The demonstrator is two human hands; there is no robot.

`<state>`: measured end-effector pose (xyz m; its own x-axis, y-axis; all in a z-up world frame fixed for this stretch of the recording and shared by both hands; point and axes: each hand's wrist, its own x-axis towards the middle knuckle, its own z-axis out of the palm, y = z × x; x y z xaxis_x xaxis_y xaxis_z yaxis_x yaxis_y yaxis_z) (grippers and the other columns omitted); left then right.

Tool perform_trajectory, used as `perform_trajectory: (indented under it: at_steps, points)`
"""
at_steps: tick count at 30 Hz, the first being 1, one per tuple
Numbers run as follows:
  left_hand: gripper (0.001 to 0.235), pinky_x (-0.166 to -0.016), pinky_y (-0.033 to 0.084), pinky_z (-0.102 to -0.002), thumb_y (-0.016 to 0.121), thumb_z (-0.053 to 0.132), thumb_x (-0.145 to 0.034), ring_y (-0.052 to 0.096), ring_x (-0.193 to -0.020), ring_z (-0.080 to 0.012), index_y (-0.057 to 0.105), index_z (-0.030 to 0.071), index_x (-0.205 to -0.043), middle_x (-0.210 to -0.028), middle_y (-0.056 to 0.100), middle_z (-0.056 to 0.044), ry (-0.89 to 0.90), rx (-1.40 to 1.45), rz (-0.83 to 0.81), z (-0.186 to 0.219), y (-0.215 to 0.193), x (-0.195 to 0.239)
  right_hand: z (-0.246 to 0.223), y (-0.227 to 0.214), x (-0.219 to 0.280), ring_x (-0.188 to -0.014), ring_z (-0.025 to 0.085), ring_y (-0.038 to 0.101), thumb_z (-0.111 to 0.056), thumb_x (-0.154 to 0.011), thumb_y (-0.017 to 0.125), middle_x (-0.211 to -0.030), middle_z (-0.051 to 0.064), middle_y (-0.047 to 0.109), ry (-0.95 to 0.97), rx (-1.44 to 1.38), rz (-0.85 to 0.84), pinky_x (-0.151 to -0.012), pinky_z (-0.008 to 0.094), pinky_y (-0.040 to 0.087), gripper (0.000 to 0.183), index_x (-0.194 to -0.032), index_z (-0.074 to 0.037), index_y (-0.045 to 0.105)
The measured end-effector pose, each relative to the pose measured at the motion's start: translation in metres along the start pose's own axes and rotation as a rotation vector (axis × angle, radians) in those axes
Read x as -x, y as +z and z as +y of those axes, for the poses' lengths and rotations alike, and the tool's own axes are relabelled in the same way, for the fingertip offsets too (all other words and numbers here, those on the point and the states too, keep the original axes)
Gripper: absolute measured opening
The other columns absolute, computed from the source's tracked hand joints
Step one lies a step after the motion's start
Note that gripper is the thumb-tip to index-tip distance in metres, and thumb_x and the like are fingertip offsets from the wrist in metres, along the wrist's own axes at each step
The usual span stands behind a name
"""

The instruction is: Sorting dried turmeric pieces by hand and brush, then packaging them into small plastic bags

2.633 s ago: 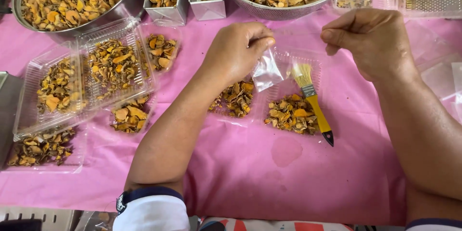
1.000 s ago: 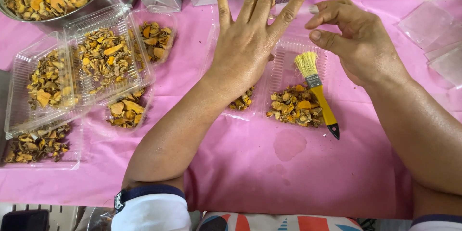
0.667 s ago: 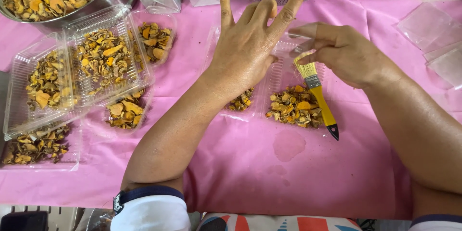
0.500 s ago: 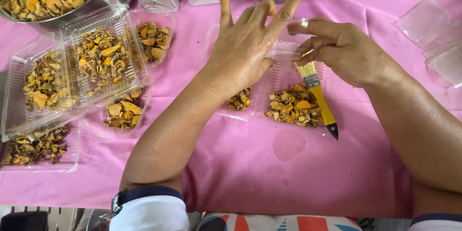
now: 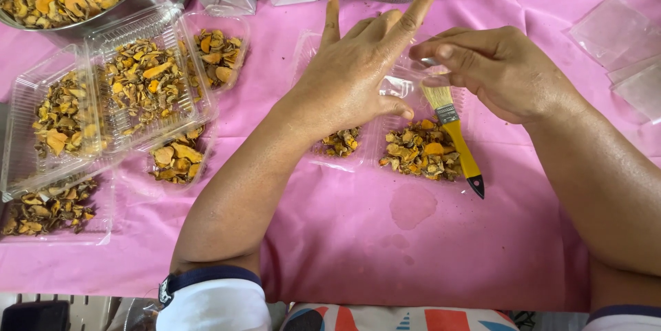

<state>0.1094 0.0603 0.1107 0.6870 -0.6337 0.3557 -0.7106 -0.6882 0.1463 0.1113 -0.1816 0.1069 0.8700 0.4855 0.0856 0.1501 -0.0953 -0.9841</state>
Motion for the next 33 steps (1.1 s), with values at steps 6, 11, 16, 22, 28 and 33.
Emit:
perform_trajectory:
  at_steps: [6, 11, 16, 22, 28, 33]
  points:
    - [0.170, -0.119, 0.017, -0.083, 0.109, 0.065, -0.062, 0.060, -0.135, -0.0197, -0.021, 0.028, -0.164, -0.136, 0.055, 0.004, -0.011, -0.101, 0.068, -0.003, -0.006, 0.003, -0.008, 0.002, 0.000, -0.106, 0.027, 0.076, -0.006, -0.101, 0.059, -0.111, 0.015, 0.073, 0.072, -0.163, 0.199, -0.097, 0.041, 0.068, 0.024, -0.122, 0.003, 0.067]
    - [0.172, -0.118, 0.019, -0.083, 0.110, 0.075, -0.059, 0.037, -0.162, -0.0230, -0.015, 0.025, -0.166, -0.169, 0.034, -0.005, -0.048, -0.209, 0.069, 0.005, -0.010, 0.001, -0.014, 0.009, 0.003, -0.101, 0.016, 0.074, 0.008, -0.087, 0.072, -0.116, 0.010, 0.071, 0.014, -0.118, 0.293, -0.094, 0.032, 0.071, 0.040, -0.125, 0.000, 0.065]
    - [0.173, -0.118, 0.021, -0.084, 0.108, 0.079, -0.060, 0.032, -0.165, -0.0265, -0.018, 0.023, -0.165, -0.173, 0.027, -0.011, -0.040, -0.255, 0.059, 0.007, -0.001, -0.001, -0.016, 0.020, 0.010, -0.089, 0.018, 0.071, -0.011, -0.085, 0.076, -0.102, 0.012, 0.067, -0.004, 0.024, 0.227, -0.081, 0.028, 0.062, 0.055, -0.133, -0.002, 0.050]
    - [0.170, -0.118, 0.024, -0.084, 0.106, 0.073, -0.059, 0.041, -0.159, -0.0208, -0.016, 0.023, -0.166, -0.162, 0.038, -0.003, 0.000, -0.236, 0.090, 0.010, 0.004, 0.000, -0.019, 0.034, 0.014, -0.105, 0.024, 0.068, -0.030, -0.084, 0.078, -0.125, 0.014, 0.045, -0.218, 0.390, 0.264, -0.095, 0.036, 0.060, 0.068, -0.136, 0.006, 0.051]
    - [0.169, -0.116, 0.020, -0.087, 0.106, 0.062, -0.058, 0.046, -0.149, -0.0181, -0.018, 0.022, -0.166, -0.148, 0.046, 0.005, 0.019, -0.173, 0.078, 0.009, 0.005, 0.001, -0.030, 0.042, 0.017, -0.096, 0.017, 0.062, -0.044, -0.089, 0.069, -0.124, 0.011, 0.046, -0.112, 0.459, 0.229, -0.087, 0.029, 0.057, 0.067, -0.134, 0.003, 0.057]
    - [0.163, -0.118, 0.018, -0.085, 0.103, 0.058, -0.060, 0.051, -0.144, -0.0154, -0.016, 0.024, -0.166, -0.141, 0.052, 0.008, 0.007, -0.179, 0.055, 0.006, 0.011, 0.001, -0.019, 0.042, 0.014, -0.095, 0.017, 0.066, -0.027, -0.096, 0.073, -0.132, 0.015, 0.049, -0.052, 0.513, 0.233, -0.079, 0.027, 0.055, 0.055, -0.138, 0.004, 0.056]
